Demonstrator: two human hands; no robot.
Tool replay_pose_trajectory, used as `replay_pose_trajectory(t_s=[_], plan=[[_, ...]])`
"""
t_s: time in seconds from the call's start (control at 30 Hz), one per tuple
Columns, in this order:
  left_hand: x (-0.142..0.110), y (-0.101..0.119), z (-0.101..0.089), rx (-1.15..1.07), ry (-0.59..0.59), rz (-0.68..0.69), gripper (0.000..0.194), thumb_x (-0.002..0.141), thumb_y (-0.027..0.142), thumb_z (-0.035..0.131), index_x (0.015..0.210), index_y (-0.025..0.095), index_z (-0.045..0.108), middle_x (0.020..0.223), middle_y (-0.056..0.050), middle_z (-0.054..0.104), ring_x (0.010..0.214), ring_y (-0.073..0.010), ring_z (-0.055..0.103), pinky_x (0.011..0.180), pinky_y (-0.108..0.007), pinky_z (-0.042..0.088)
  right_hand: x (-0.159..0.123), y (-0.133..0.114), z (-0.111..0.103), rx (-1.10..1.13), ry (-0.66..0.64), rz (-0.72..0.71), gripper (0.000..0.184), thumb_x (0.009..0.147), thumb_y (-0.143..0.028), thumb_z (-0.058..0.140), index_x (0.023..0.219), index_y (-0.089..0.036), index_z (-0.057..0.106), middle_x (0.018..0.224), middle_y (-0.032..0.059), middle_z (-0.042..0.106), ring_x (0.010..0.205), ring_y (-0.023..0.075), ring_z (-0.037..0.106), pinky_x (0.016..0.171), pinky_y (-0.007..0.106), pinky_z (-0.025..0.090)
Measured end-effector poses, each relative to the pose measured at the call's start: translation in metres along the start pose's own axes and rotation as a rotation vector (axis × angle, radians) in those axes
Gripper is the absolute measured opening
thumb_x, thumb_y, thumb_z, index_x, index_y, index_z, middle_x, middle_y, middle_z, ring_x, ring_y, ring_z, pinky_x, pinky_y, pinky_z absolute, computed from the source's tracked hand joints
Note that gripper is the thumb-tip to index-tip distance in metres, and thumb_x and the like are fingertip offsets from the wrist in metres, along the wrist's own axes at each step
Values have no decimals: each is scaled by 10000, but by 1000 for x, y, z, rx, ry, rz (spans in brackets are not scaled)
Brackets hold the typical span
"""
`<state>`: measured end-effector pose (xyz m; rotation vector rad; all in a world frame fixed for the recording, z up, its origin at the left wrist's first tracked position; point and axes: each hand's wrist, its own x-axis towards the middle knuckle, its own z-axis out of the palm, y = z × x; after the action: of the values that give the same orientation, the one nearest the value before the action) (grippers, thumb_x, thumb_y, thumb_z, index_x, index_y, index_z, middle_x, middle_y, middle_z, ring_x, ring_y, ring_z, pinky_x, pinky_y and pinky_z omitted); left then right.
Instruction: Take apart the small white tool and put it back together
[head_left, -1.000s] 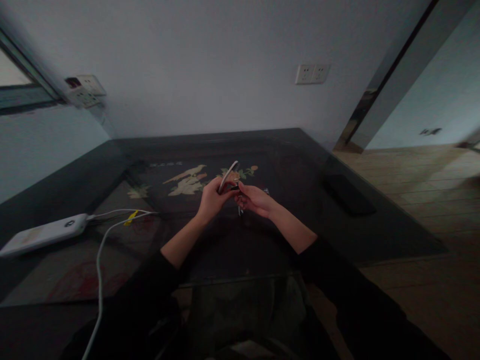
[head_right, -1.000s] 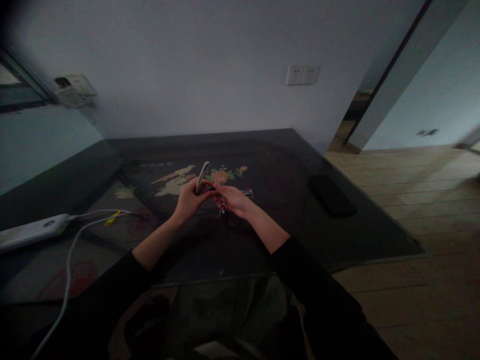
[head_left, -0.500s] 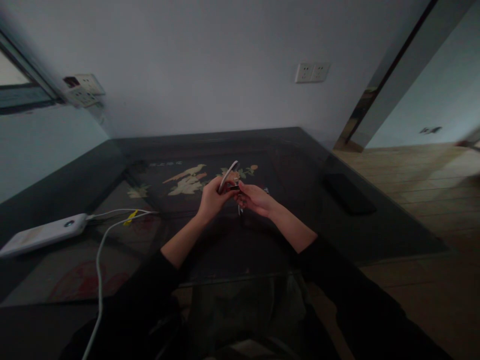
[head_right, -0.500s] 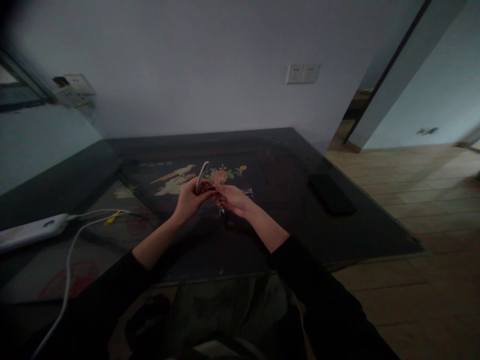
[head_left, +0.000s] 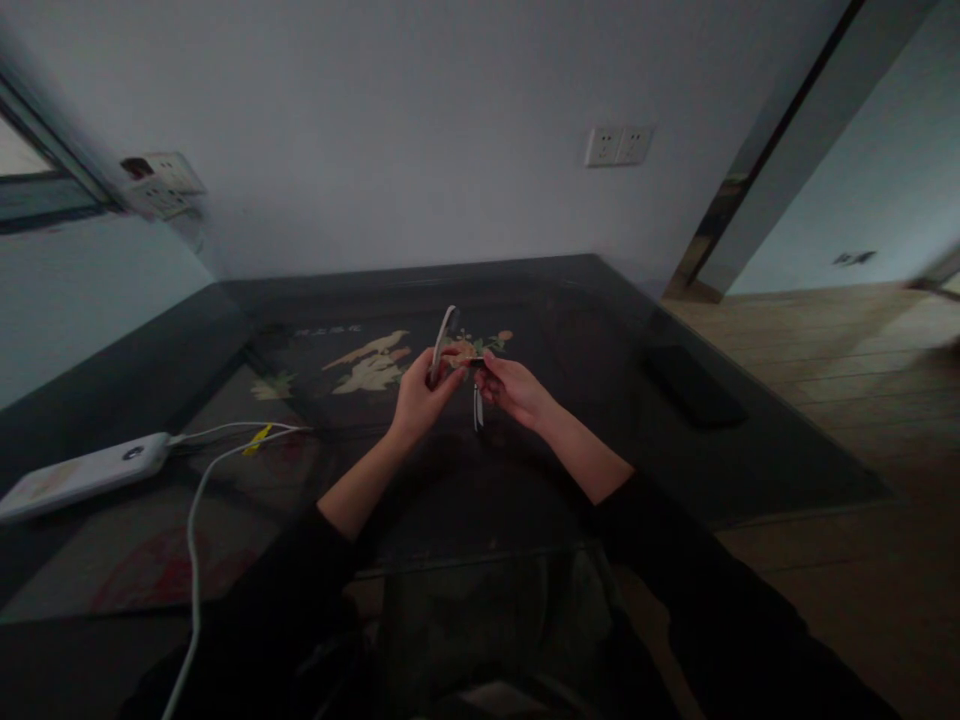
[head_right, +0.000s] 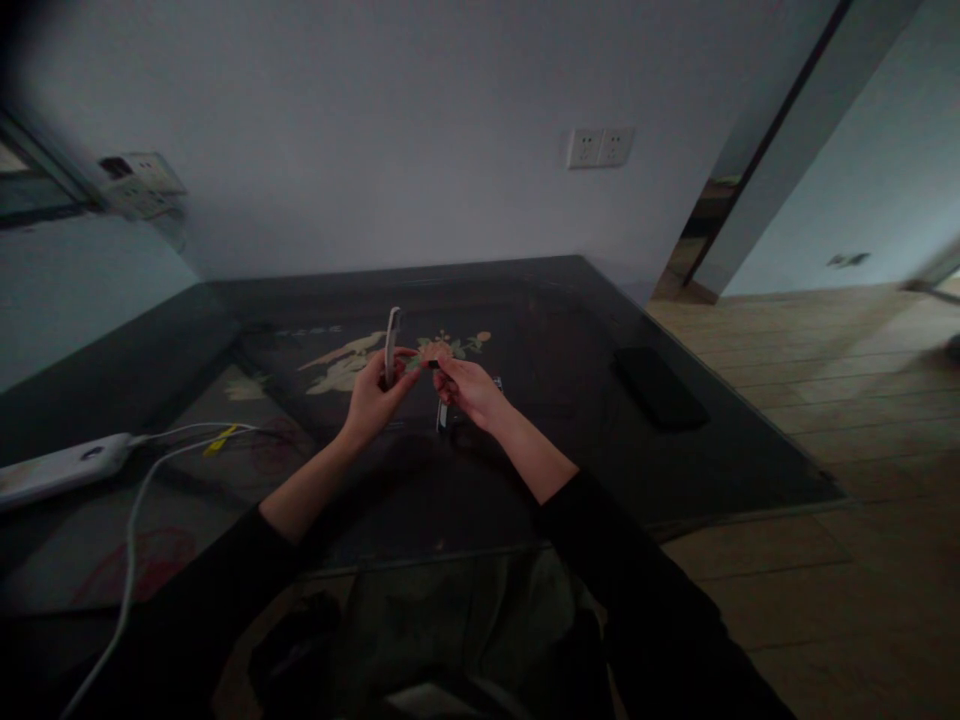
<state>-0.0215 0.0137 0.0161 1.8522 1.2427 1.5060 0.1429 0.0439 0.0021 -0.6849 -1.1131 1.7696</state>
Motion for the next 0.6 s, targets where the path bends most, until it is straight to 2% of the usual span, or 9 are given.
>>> replay_pose_trajectory(t_s=[0.13, 0.2, 0.33, 0.47, 0.6], plan=[[-4, -3, 3, -154, -105, -110, 376, 946, 384, 484, 1215, 150, 604, 616, 47, 432, 506, -84, 363, 472, -209, 303, 2, -11, -6, 28, 93, -108, 466, 725, -623, 712, 831, -170, 685, 577, -47, 526, 464, 61, 402, 459, 239, 268], [-6, -5, 7, -155, -170, -153, 425, 934, 357, 509, 1294, 139, 569, 674, 26, 496, 531, -81, 397, 488, -207, 328, 3, -16, -8, 51, 113, -167, 463, 735, -625, 702, 828, -172, 675, 563, -57, 499, 454, 58, 376, 462, 248, 260], [-11, -7, 13, -150, -289, -205, 434, 922, 319, 520, 1317, 141, 560, 731, 8, 559, 526, -71, 426, 478, -192, 354, 3, -20, -7, 92, 140, -248, 458, 721, -639, 704, 785, -191, 637, 535, -69, 467, 444, 61, 349, 456, 254, 240], [-16, -6, 17, -222, -328, -244, 557, 922, 266, 514, 1465, 204, 406, 716, 24, 535, 461, -54, 408, 418, -174, 332, 3, -15, -4, 92, 134, -251, 503, 673, -680, 714, 700, -190, 601, 538, -60, 472, 448, 59, 338, 457, 255, 234], [-20, -5, 20, -261, -345, -254, 625, 920, 226, 523, 1513, 265, 332, 701, 29, 508, 449, -49, 387, 397, -169, 304, 3, -12, -2, 88, 127, -249, 492, 704, -665, 699, 776, -181, 656, 564, -54, 472, 459, 61, 329, 469, 259, 239]])
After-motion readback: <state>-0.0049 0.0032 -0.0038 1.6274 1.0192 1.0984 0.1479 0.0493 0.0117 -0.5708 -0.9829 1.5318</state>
